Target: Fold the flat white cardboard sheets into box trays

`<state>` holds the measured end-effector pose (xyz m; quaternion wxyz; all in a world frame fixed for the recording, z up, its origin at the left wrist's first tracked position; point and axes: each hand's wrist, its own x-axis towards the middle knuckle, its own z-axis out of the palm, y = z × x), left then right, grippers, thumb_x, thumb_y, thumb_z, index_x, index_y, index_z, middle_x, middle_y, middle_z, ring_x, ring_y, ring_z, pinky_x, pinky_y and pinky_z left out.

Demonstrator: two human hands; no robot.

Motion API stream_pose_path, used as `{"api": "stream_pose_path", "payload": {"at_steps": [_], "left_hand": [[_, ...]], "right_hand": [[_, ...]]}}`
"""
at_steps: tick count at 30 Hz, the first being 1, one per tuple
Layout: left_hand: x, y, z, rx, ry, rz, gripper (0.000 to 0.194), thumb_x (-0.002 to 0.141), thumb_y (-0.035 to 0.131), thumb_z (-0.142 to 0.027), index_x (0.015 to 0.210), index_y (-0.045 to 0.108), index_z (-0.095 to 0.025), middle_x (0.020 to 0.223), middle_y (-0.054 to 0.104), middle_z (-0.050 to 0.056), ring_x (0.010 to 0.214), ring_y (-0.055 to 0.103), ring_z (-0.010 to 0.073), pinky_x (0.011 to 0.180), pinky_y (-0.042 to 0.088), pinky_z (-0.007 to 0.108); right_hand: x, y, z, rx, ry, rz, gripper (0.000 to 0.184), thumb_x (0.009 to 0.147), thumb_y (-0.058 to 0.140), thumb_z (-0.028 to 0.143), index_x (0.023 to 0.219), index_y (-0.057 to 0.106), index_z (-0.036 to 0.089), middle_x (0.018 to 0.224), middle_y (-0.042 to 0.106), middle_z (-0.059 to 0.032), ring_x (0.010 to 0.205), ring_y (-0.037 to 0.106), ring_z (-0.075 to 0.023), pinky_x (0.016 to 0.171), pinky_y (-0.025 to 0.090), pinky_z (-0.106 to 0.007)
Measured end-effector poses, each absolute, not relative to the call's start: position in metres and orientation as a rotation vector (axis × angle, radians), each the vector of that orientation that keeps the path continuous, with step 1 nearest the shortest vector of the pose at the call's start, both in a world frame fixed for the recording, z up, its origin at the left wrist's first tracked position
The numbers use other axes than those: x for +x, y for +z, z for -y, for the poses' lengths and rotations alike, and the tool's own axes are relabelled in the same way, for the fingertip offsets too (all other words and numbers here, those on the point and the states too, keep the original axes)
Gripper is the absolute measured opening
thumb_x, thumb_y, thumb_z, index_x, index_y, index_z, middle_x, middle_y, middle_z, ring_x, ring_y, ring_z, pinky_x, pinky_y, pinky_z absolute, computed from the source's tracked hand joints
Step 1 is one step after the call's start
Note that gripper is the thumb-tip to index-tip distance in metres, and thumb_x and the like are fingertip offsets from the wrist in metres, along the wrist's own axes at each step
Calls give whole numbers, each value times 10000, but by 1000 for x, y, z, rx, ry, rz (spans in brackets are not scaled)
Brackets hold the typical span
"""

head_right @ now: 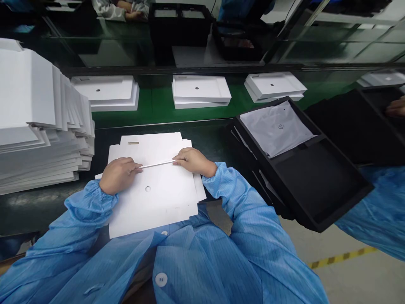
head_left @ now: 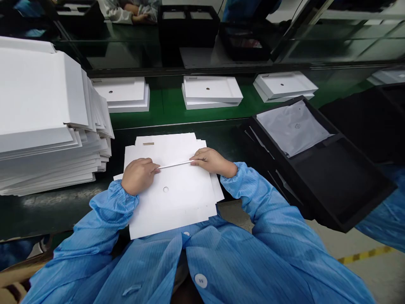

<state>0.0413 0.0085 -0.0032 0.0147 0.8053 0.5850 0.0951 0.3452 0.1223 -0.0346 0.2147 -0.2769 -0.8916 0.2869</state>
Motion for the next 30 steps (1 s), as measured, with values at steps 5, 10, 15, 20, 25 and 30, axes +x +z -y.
{"api": "stream_pose_path", "payload": {"at_steps": [5, 10, 15, 20, 25, 30], "left_hand": [[40, -6, -8, 2492, 314, -1829, 284, 971, 553, -324, 997, 812, -209, 827, 710, 74, 825, 664, 252, 748, 498, 385], [38, -8, -8, 2479, 344, -1818, 281, 968, 558, -331, 991, 813, -216, 834, 709, 74, 825, 667, 253, 748, 503, 387], [38, -7, -7, 2475, 365, -1821, 283, 967, 559, -330, 993, 815, -213, 820, 709, 76, 814, 669, 250, 748, 507, 386], [41, -5, -7, 2472, 368, -1804, 292, 965, 547, -316, 976, 817, -204, 812, 710, 79, 802, 665, 245, 746, 514, 392], [44, -4, -7, 2469, 378, -1799, 316, 974, 524, -328, 981, 816, -208, 808, 709, 84, 799, 661, 247, 745, 517, 400], [32, 0, -2, 2417, 379, -1836, 346, 988, 515, -394, 986, 811, -216, 866, 719, 91, 836, 667, 248, 774, 515, 397]], "right_hand": [[341, -44, -120, -859, 736, 2442, 140, 924, 718, 296, 967, 827, 218, 917, 794, -53, 921, 713, -216, 884, 543, -346], [340, -41, -113, -779, 511, 2466, 195, 961, 649, 278, 928, 824, 200, 867, 797, -60, 851, 708, -220, 833, 528, -351], [341, -37, -112, -722, 439, 2474, 260, 979, 591, 290, 882, 815, 200, 797, 778, -64, 779, 680, -210, 798, 509, -356], [341, -19, -113, -764, 394, 2638, 271, 966, 636, 397, 1035, 802, 194, 919, 767, -94, 950, 652, -251, 895, 472, -393], [330, -8, -113, -717, 412, 2763, 261, 995, 596, 374, 1020, 801, 216, 983, 771, -83, 952, 643, -235, 889, 450, -370], [330, -23, -114, -731, 450, 2691, 278, 993, 574, 331, 904, 806, 207, 824, 766, -66, 814, 645, -216, 824, 462, -353]]}}
